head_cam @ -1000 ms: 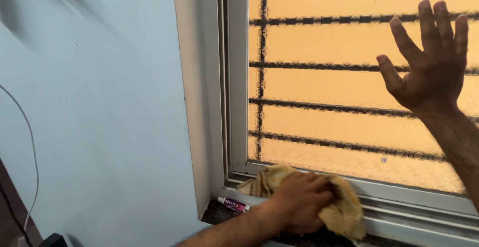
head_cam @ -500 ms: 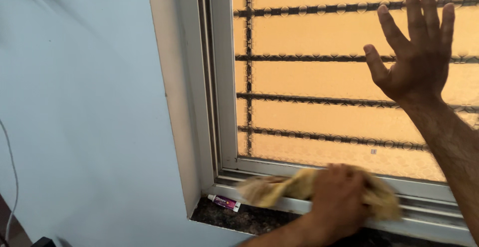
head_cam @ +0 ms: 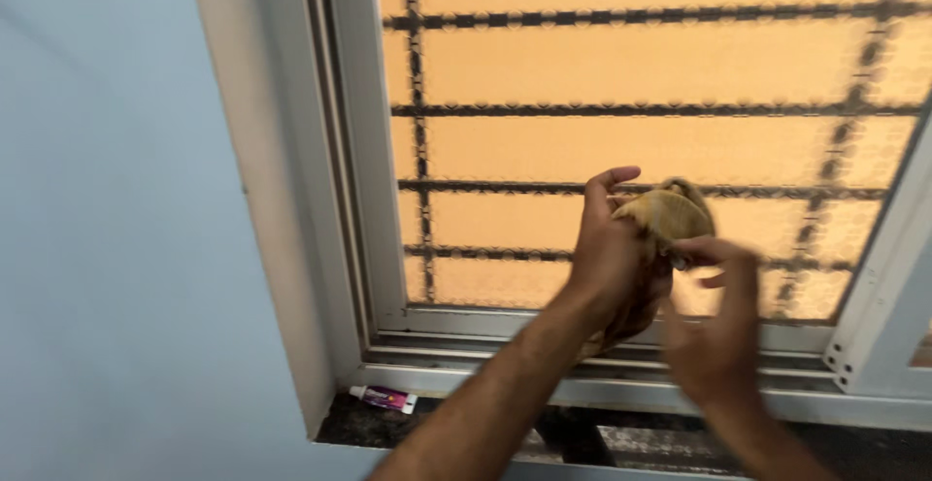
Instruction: The person wipes the window frame and sill using a cloth. They clean the vertical side, horizontal bottom, and upper sections of the frame in a repetitive manner.
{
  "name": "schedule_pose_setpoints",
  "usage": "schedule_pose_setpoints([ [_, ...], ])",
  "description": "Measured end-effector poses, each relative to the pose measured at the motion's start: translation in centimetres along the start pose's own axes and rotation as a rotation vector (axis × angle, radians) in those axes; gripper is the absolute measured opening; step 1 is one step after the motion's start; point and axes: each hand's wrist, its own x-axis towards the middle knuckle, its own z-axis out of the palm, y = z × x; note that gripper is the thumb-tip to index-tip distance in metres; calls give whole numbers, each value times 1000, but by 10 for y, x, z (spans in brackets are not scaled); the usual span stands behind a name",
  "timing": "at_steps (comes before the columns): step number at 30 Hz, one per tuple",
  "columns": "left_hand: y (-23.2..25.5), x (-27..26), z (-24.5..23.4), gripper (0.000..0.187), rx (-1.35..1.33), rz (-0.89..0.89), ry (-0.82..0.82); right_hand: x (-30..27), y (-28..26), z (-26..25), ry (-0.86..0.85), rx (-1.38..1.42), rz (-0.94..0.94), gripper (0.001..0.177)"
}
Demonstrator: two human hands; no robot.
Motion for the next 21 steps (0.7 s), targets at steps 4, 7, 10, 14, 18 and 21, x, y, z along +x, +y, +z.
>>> schedule_pose_setpoints([
  [4, 4, -21, -25, 49, 134, -68, -377, -22, 1, 18, 47, 216, -12, 59],
  [7, 1, -28, -70, 55, 585, 61, -379, -17, 25, 15, -125, -158, 98, 40],
  [10, -2, -47, -134, 64, 1322, 743, -243, -3, 42, -2, -142, -926, -152, 31],
  [14, -5, -60, -179, 60, 1828, 1144, 89, 12, 29, -8, -484, -716, 243, 31],
  [18, -6, -63, -189, 63, 1779, 1016, 269, -2, -8, 23, -868, -691, 293, 56],
  [21, -8, -62, -188, 60, 1787, 965, 370, -26, -36, 65, -881, -454, 47, 50],
])
